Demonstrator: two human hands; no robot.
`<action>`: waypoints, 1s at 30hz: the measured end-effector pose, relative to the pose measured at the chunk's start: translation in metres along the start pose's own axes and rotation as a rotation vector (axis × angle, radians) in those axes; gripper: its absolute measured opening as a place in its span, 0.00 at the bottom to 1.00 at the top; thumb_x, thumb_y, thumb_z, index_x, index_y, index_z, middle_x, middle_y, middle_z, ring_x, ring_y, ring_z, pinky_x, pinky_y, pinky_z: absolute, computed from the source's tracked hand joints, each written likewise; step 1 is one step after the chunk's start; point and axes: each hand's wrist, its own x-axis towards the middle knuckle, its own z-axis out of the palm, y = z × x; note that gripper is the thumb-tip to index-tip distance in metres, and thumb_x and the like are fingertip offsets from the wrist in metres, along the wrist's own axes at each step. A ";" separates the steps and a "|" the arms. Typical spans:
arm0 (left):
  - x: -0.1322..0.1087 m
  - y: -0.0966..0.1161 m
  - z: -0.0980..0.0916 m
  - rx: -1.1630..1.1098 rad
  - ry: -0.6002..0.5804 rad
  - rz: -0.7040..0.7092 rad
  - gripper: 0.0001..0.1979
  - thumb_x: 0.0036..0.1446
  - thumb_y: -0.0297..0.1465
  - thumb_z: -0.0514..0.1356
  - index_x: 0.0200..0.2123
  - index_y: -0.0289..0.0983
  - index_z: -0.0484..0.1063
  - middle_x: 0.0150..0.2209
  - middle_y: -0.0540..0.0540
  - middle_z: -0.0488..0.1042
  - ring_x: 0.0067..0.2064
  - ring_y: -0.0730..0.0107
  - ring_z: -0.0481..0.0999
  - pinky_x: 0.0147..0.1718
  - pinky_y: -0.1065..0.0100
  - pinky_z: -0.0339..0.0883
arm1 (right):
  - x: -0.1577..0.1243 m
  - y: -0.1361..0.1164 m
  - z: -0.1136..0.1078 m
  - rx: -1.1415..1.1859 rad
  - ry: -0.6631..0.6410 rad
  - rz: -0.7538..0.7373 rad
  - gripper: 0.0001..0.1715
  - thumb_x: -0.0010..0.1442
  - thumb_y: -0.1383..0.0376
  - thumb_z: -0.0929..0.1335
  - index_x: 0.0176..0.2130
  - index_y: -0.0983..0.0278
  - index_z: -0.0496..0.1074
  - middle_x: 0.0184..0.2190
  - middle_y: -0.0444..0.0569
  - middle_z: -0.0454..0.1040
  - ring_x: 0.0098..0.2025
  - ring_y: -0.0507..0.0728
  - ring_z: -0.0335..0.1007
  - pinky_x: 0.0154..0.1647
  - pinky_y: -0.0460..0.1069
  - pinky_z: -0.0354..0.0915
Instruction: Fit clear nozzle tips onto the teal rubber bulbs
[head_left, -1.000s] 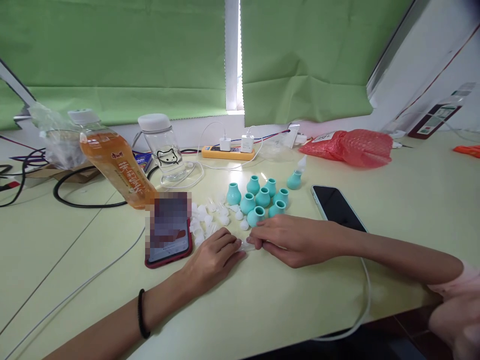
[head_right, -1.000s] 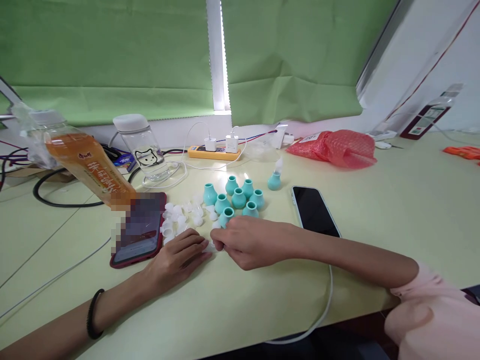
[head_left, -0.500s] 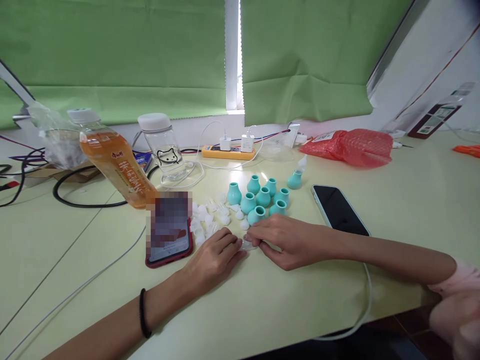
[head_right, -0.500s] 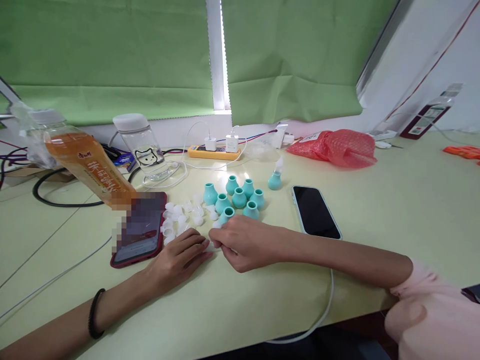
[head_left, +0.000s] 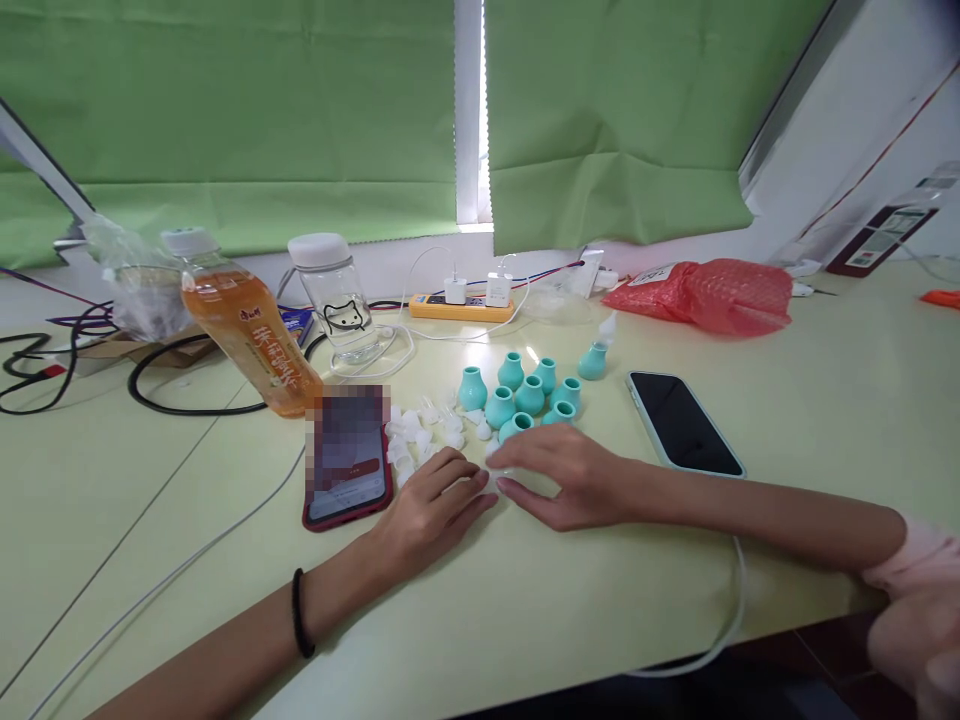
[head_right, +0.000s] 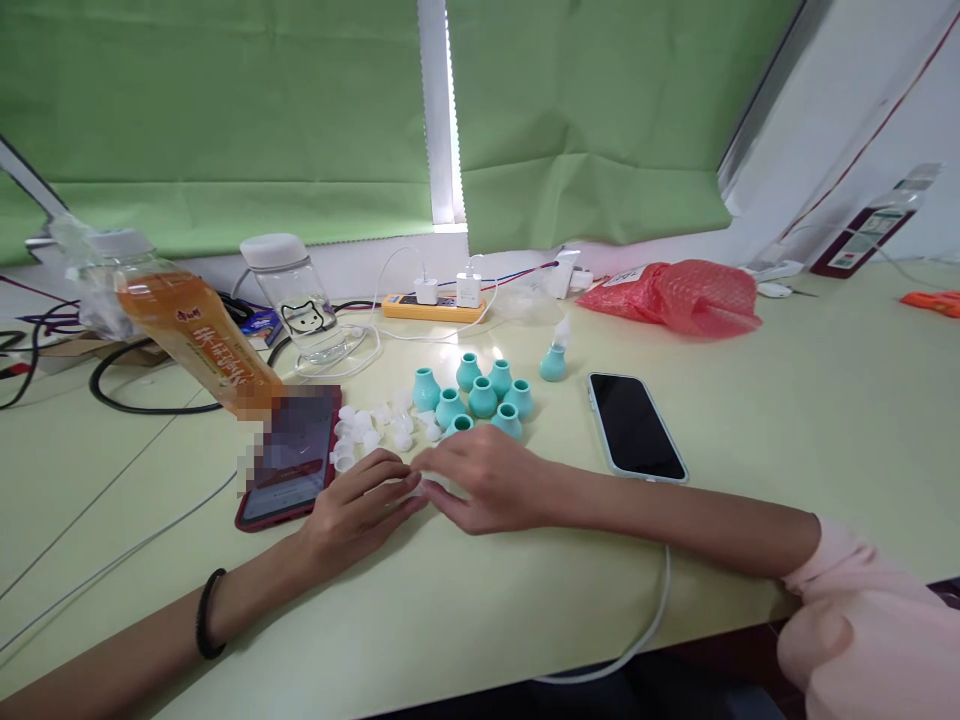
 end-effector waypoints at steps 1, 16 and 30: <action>0.002 0.001 -0.001 -0.014 0.062 -0.005 0.09 0.46 0.21 0.59 0.34 0.31 0.66 0.29 0.44 0.69 0.34 0.69 0.67 0.29 0.66 0.67 | 0.001 0.001 -0.004 0.016 0.079 0.040 0.12 0.55 0.66 0.61 0.39 0.69 0.65 0.30 0.52 0.72 0.33 0.53 0.67 0.30 0.47 0.63; 0.053 -0.001 0.015 0.372 -0.193 -0.447 0.16 0.47 0.42 0.56 0.34 0.38 0.70 0.30 0.44 0.69 0.34 0.61 0.65 0.29 0.61 0.61 | -0.008 0.037 -0.043 0.541 0.199 0.543 0.09 0.47 0.64 0.67 0.29 0.69 0.69 0.26 0.49 0.70 0.27 0.50 0.65 0.25 0.44 0.66; 0.048 0.026 0.001 0.016 0.047 -0.367 0.10 0.42 0.26 0.56 0.32 0.36 0.61 0.34 0.47 0.70 0.34 0.71 0.69 0.32 0.69 0.65 | -0.019 0.015 -0.041 0.594 0.221 0.279 0.10 0.46 0.68 0.68 0.33 0.68 0.69 0.26 0.48 0.70 0.28 0.51 0.67 0.28 0.47 0.67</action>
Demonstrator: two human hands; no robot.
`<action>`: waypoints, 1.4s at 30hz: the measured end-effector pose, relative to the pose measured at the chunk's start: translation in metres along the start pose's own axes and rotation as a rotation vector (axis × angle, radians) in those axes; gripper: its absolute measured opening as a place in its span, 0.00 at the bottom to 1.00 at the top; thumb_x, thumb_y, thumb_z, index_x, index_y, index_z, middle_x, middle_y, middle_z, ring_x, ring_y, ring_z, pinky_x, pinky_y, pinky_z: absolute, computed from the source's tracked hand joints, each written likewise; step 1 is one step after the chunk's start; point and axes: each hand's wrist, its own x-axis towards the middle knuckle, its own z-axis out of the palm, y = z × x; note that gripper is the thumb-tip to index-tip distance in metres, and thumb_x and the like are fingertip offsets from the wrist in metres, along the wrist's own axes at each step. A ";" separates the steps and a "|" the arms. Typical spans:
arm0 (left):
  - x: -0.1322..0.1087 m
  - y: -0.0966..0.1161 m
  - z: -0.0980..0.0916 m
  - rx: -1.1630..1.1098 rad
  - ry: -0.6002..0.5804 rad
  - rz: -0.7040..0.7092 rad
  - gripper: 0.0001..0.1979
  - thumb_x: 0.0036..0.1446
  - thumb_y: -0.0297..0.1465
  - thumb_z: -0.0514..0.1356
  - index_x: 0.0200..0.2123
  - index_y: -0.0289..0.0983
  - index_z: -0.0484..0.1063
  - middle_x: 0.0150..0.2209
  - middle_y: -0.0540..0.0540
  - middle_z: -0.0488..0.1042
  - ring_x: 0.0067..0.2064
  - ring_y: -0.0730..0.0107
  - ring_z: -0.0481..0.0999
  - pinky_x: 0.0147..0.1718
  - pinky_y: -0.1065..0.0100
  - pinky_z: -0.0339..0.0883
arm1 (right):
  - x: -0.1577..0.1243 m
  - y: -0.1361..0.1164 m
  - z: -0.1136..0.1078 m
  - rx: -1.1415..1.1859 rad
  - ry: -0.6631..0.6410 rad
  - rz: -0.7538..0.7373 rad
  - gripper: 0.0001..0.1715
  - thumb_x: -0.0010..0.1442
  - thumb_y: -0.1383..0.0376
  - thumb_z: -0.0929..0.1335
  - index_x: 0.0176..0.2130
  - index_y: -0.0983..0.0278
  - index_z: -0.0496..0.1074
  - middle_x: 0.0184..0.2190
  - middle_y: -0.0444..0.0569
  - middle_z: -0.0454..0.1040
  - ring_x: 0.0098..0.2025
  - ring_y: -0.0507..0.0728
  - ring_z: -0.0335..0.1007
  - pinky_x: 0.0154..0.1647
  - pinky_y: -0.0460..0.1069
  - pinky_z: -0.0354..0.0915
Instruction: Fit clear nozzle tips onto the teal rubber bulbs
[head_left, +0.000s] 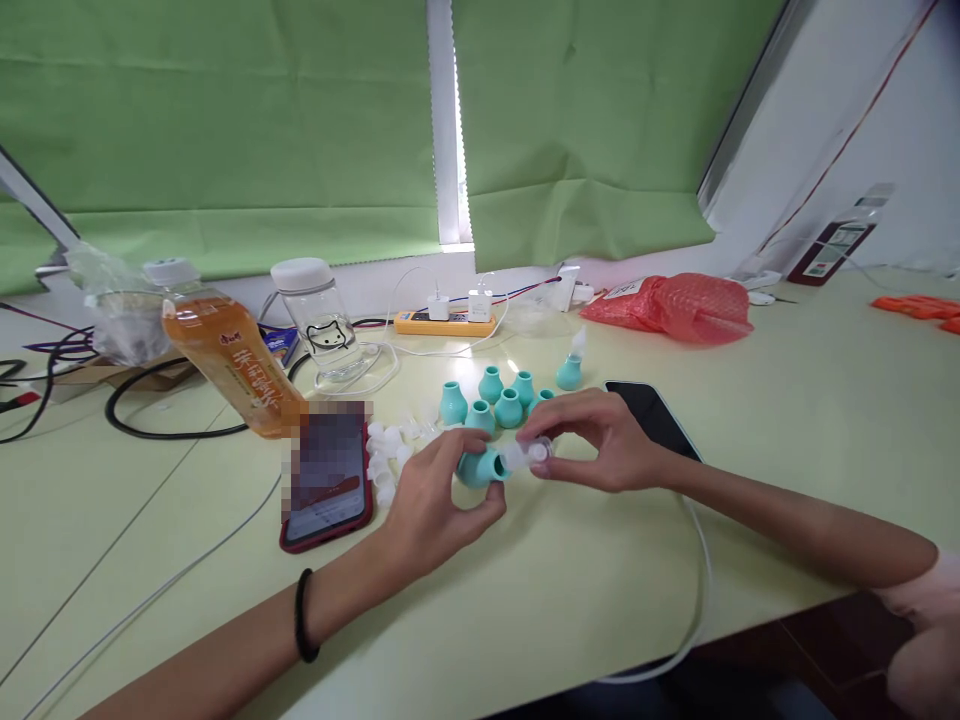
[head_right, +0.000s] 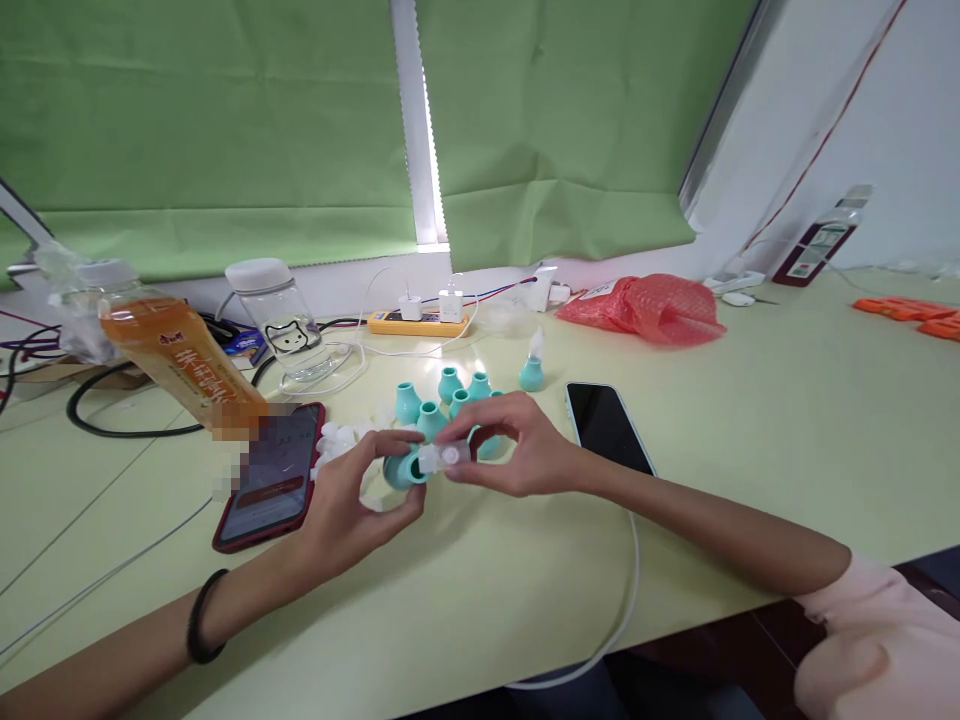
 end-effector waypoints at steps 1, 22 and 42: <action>-0.005 0.002 -0.003 -0.009 -0.009 -0.026 0.11 0.42 0.26 0.55 0.32 0.36 0.60 0.31 0.48 0.70 0.31 0.72 0.69 0.30 0.70 0.65 | -0.002 -0.002 0.003 -0.014 -0.004 -0.047 0.10 0.46 0.69 0.68 0.33 0.69 0.69 0.25 0.48 0.71 0.27 0.51 0.67 0.28 0.47 0.67; -0.038 0.007 -0.001 -0.058 -0.281 -0.160 0.07 0.48 0.31 0.55 0.27 0.34 0.69 0.21 0.49 0.69 0.22 0.74 0.67 0.19 0.74 0.58 | -0.012 0.004 0.022 -0.148 -0.321 -0.181 0.10 0.53 0.68 0.64 0.37 0.70 0.70 0.29 0.51 0.72 0.26 0.47 0.65 0.25 0.43 0.63; -0.042 0.006 0.001 0.012 -0.184 -0.017 0.07 0.49 0.31 0.55 0.28 0.33 0.69 0.20 0.48 0.68 0.21 0.74 0.66 0.18 0.73 0.58 | -0.016 0.009 0.035 0.183 -0.189 0.163 0.11 0.47 0.66 0.68 0.33 0.71 0.73 0.24 0.50 0.72 0.23 0.48 0.65 0.21 0.42 0.64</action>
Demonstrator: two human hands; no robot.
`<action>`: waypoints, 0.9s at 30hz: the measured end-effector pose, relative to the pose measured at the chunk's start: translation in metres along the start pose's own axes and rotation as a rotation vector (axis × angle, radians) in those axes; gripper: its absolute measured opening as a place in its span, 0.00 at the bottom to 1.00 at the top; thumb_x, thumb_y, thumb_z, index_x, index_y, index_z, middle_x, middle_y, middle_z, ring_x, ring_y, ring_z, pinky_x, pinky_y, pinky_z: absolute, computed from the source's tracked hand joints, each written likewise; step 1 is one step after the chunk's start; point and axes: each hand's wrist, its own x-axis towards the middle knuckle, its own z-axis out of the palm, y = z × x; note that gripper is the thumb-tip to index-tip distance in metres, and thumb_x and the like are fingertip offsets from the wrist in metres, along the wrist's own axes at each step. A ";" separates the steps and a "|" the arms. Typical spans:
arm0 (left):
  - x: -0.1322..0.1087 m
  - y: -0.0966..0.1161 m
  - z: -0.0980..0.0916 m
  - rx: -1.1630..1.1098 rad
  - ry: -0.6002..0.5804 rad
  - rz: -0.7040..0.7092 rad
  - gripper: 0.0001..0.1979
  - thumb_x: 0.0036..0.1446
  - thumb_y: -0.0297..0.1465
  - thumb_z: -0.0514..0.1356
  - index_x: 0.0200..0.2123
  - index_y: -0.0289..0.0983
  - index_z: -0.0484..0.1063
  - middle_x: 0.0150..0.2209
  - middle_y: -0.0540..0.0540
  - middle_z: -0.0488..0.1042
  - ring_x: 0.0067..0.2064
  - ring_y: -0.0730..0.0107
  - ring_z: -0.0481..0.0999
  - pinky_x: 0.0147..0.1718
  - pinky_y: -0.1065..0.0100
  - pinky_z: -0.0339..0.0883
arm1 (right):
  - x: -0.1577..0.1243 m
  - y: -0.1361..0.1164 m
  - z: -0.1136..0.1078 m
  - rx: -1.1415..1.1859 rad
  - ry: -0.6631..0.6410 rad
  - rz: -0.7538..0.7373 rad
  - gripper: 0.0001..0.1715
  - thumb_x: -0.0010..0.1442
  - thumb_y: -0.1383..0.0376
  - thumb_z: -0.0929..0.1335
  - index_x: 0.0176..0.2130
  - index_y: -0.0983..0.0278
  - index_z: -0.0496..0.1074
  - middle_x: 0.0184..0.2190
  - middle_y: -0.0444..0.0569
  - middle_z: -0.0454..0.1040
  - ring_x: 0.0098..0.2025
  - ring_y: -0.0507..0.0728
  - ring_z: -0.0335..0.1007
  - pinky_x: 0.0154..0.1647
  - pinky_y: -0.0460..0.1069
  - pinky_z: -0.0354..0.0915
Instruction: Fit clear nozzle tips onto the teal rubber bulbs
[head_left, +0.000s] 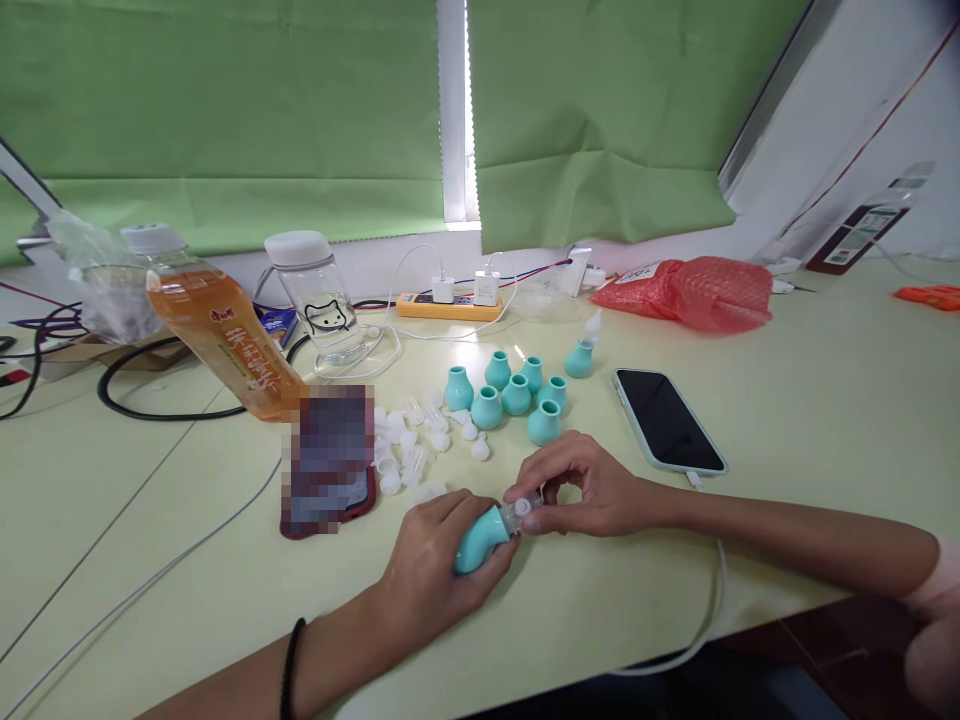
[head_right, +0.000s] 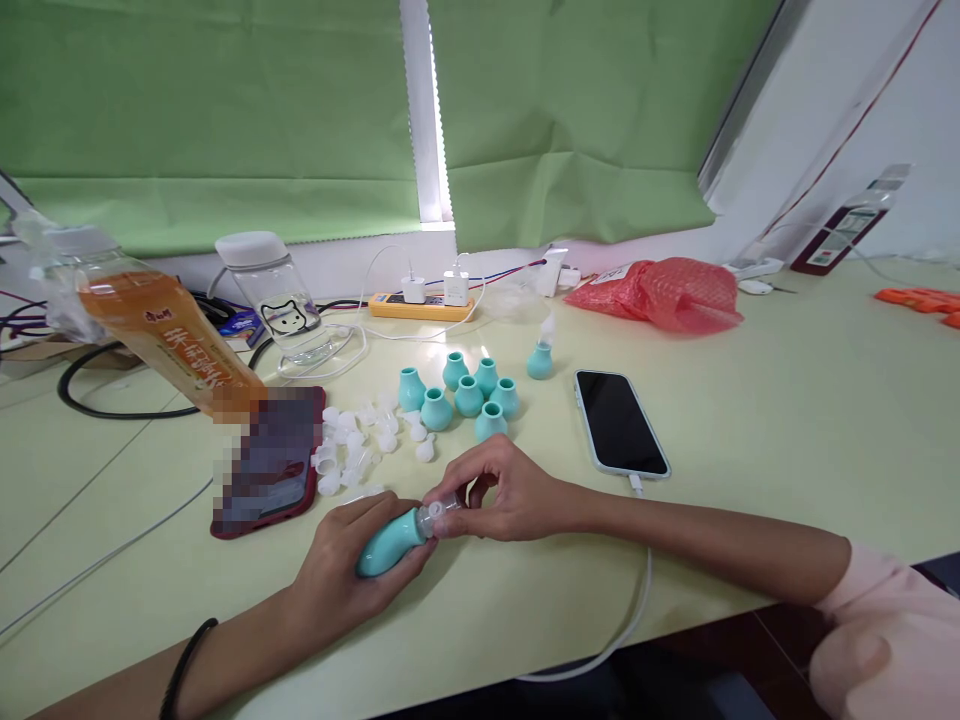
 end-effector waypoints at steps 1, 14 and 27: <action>0.000 0.000 0.000 0.005 0.005 0.008 0.07 0.49 0.30 0.55 0.28 0.33 0.69 0.20 0.48 0.68 0.21 0.74 0.66 0.18 0.74 0.58 | 0.000 0.000 0.001 0.035 0.001 0.029 0.12 0.47 0.66 0.68 0.33 0.71 0.73 0.24 0.50 0.72 0.22 0.47 0.65 0.19 0.42 0.64; -0.003 -0.005 0.004 0.054 -0.032 0.006 0.08 0.48 0.30 0.54 0.31 0.33 0.69 0.22 0.47 0.70 0.23 0.71 0.69 0.20 0.71 0.62 | -0.006 0.007 0.012 0.243 0.003 0.362 0.15 0.45 0.61 0.69 0.30 0.71 0.72 0.17 0.44 0.68 0.15 0.45 0.60 0.11 0.39 0.60; 0.000 0.004 0.000 -0.013 -0.058 0.090 0.10 0.49 0.31 0.54 0.34 0.31 0.67 0.23 0.45 0.69 0.24 0.70 0.68 0.21 0.70 0.62 | -0.003 0.003 0.013 0.308 0.058 0.291 0.16 0.53 0.58 0.63 0.30 0.70 0.69 0.22 0.45 0.67 0.24 0.47 0.63 0.25 0.43 0.63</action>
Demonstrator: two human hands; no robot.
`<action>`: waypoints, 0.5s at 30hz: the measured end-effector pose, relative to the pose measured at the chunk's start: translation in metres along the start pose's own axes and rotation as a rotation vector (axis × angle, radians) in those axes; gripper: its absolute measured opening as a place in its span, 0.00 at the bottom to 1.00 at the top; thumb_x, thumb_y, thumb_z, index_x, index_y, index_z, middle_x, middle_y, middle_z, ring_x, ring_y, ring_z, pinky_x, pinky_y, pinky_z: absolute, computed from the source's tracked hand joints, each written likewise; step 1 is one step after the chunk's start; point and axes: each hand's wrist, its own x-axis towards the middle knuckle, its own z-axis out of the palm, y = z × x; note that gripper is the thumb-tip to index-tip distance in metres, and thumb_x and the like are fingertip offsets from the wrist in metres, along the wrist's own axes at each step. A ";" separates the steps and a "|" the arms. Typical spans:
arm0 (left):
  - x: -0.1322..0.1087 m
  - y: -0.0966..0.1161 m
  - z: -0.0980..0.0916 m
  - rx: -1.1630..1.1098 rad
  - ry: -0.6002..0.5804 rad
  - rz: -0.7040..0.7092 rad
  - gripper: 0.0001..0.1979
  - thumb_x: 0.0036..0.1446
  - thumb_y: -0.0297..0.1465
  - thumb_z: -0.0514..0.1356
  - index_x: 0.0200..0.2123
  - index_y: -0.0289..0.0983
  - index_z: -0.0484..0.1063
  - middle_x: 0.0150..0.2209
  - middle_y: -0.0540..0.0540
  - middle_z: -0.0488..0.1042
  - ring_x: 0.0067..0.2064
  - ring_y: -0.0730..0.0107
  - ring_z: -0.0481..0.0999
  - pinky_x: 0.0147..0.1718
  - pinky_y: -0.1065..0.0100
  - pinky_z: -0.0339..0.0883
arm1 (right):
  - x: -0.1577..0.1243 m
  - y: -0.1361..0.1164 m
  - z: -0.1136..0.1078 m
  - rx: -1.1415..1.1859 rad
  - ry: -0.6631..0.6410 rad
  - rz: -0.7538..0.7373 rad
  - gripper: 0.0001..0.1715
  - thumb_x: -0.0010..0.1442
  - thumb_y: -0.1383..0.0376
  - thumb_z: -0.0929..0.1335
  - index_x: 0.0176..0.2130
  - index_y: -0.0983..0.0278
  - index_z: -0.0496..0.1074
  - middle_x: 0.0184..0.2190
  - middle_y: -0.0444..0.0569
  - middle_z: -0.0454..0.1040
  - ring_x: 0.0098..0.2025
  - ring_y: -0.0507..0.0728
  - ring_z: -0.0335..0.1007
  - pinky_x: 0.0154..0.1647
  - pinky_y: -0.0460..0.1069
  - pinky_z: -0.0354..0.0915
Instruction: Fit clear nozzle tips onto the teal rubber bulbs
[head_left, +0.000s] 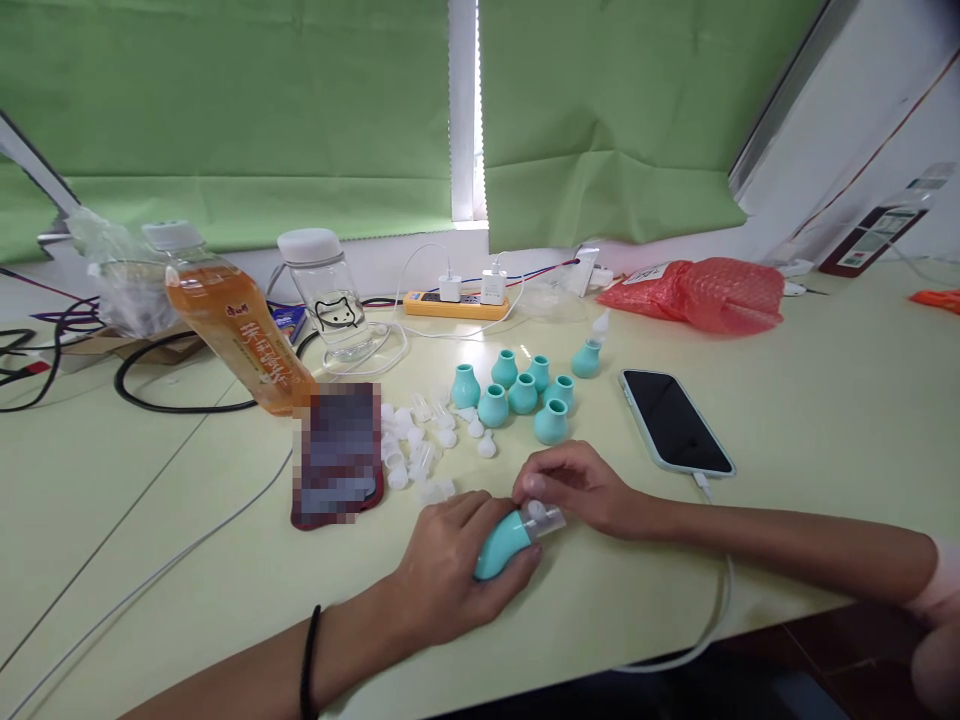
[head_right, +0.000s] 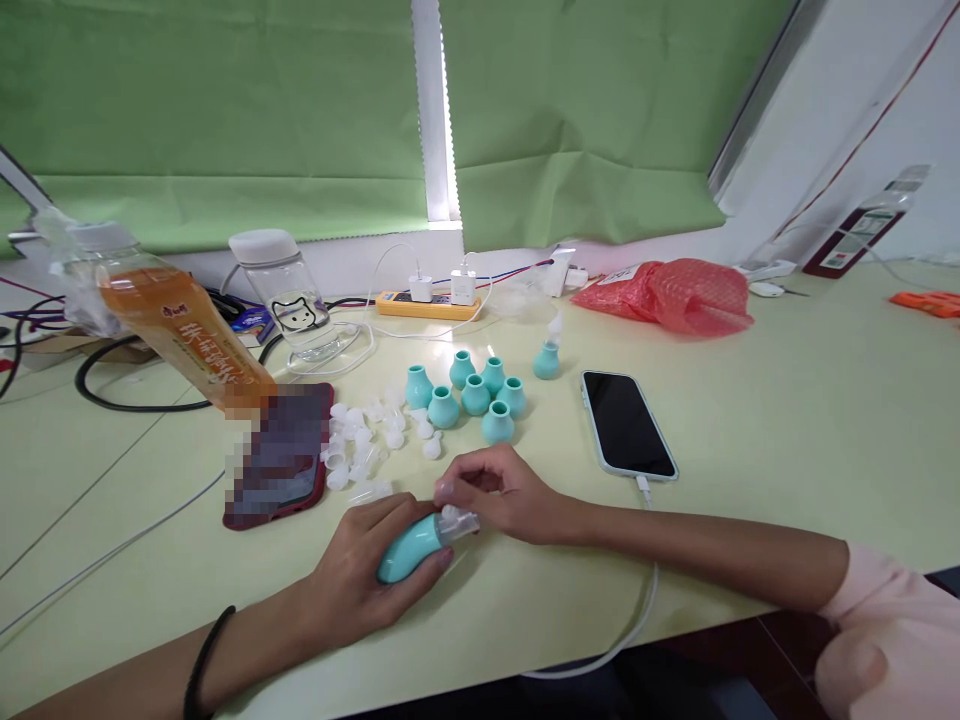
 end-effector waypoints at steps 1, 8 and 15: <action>0.000 0.001 0.000 0.005 0.007 0.038 0.11 0.49 0.32 0.54 0.35 0.30 0.66 0.23 0.45 0.69 0.23 0.70 0.67 0.20 0.70 0.62 | 0.000 -0.001 0.000 -0.006 -0.003 -0.032 0.16 0.56 0.58 0.61 0.32 0.69 0.68 0.21 0.45 0.67 0.24 0.47 0.63 0.26 0.43 0.63; -0.005 0.007 -0.001 0.098 -0.008 0.324 0.13 0.50 0.34 0.52 0.35 0.31 0.66 0.20 0.46 0.67 0.22 0.71 0.67 0.19 0.70 0.61 | 0.018 -0.003 -0.007 -0.360 -0.017 -0.265 0.16 0.59 0.62 0.57 0.37 0.69 0.67 0.30 0.49 0.69 0.26 0.48 0.64 0.28 0.45 0.64; -0.008 0.008 0.001 0.177 -0.006 0.484 0.15 0.50 0.36 0.52 0.36 0.29 0.66 0.20 0.46 0.68 0.22 0.69 0.68 0.21 0.68 0.63 | 0.033 -0.012 0.006 -0.979 -0.227 -0.517 0.22 0.57 0.65 0.59 0.52 0.68 0.57 0.49 0.56 0.61 0.53 0.55 0.53 0.51 0.54 0.54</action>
